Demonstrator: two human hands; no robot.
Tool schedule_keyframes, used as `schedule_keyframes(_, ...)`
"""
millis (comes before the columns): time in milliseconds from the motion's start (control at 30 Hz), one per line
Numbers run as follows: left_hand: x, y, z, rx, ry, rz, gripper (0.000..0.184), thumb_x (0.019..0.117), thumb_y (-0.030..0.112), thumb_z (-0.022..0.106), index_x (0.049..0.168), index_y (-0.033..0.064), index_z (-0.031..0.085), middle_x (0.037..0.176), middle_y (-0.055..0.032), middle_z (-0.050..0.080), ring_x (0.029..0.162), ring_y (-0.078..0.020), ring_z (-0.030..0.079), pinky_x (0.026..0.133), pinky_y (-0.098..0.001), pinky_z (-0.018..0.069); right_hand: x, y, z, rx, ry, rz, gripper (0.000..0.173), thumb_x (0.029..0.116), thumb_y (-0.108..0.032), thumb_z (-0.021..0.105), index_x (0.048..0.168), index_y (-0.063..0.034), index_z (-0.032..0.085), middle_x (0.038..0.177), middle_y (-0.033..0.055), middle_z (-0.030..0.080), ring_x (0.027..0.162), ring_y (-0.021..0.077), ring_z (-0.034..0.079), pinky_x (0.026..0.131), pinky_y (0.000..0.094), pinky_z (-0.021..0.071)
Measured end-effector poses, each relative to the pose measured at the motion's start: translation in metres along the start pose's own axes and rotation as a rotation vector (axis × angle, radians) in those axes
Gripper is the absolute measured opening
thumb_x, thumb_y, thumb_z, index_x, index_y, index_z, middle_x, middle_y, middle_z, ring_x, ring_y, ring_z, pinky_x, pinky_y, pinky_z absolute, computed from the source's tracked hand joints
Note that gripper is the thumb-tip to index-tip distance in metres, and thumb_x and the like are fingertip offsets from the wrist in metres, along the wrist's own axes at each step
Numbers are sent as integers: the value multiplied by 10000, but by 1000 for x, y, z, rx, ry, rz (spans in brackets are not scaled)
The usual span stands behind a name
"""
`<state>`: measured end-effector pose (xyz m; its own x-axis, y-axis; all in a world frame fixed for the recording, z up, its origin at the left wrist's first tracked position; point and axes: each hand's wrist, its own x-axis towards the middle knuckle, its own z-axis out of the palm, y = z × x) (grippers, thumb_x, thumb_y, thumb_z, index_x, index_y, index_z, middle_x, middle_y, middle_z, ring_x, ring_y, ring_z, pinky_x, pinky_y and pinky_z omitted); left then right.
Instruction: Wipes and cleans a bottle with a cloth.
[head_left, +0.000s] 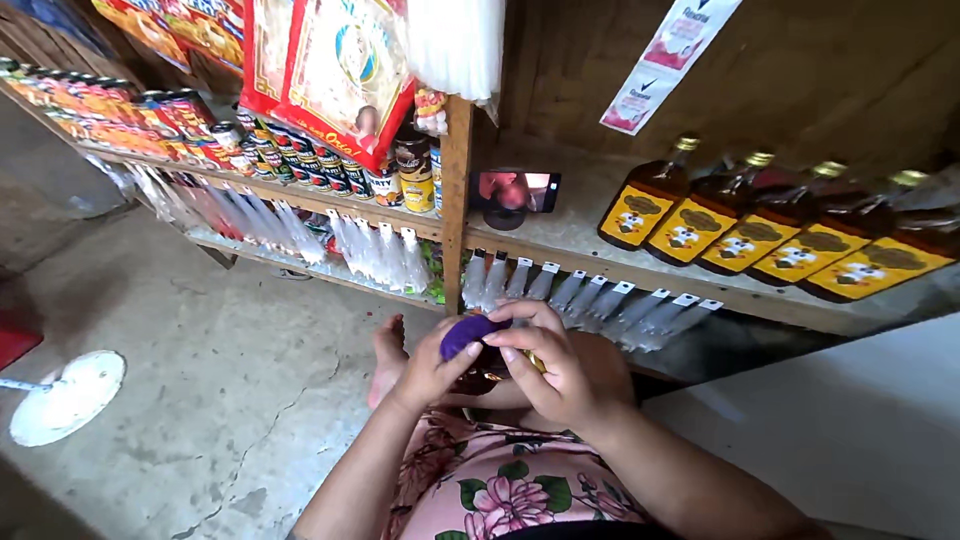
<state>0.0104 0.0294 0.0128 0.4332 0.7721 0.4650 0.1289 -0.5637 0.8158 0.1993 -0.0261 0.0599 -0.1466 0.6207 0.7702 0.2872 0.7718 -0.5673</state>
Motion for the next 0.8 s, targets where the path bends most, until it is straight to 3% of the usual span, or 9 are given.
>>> schedule_keyframes(100, -1, -16, -6, -111, -39, -258, 597, 998, 552, 506, 1121, -4, 685, 1027, 4, 721, 992, 38, 648, 935, -231, 532, -2, -1, 2, 9, -30, -24, 222, 1012, -117, 537, 1147, -187, 699, 1262, 43, 617, 1311, 191, 528, 1101, 404, 470)
schedule_keyframes(233, -18, -53, -10, -96, -18, -462, 626, 1000, 526, 466, 1234, -23, 653, 1165, -101, 704, 1115, -64, 640, 1025, -318, 498, 0, -1, 1, 24, -52, -29, 225, 1007, -110, 533, 1143, -181, 698, 1239, 48, 630, 1297, 200, 545, 1093, 412, 484)
schedule_keyframes(300, -32, -66, -11, -102, 43, -494, 621, 993, 509, 482, 1259, -32, 631, 1185, -121, 693, 1124, -78, 639, 1024, -321, 500, 2, 0, -1, 45, -49, -11, 229, 1006, -99, 530, 1148, -162, 699, 1232, 50, 636, 1253, 172, 570, 1044, 359, 512)
schedule_keyframes(433, -66, -85, -3, -135, 226, -397, 613, 980, 441, 542, 1278, -94, 574, 1200, -142, 671, 1128, -72, 632, 1015, -281, 507, 6, 4, -7, 99, -56, 88, 229, 994, -86, 528, 1173, -110, 668, 1189, 46, 669, 1140, 130, 634, 970, 316, 553)
schedule_keyframes(533, -88, -81, 10, -184, 332, -361, 680, 961, 420, 574, 1352, -131, 499, 1288, -190, 625, 1191, -102, 607, 1058, -282, 483, 4, 7, -6, 243, 4, 220, 255, 1001, -101, 542, 1242, -170, 591, 1059, 6, 704, 992, 138, 699, 909, 337, 596)
schedule_keyframes(667, -94, -64, 21, -20, 296, -145, 752, 992, 519, 552, 1428, -89, 476, 1458, -233, 525, 1395, -235, 485, 1185, -416, 385, 1, 6, -3, 418, 146, 351, 300, 994, -101, 568, 1248, -259, 595, 898, -22, 675, 841, 148, 702, 870, 368, 612)
schedule_keyframes(800, -63, -10, 26, 154, 204, 82, 686, 984, 624, 502, 1406, 86, 561, 1466, -191, 532, 1428, -306, 442, 1176, -508, 372, 2, 5, -1, 417, 158, 346, 273, 998, -111, 565, 1224, -259, 602, 864, -30, 665, 811, 130, 690, 846, 340, 604)
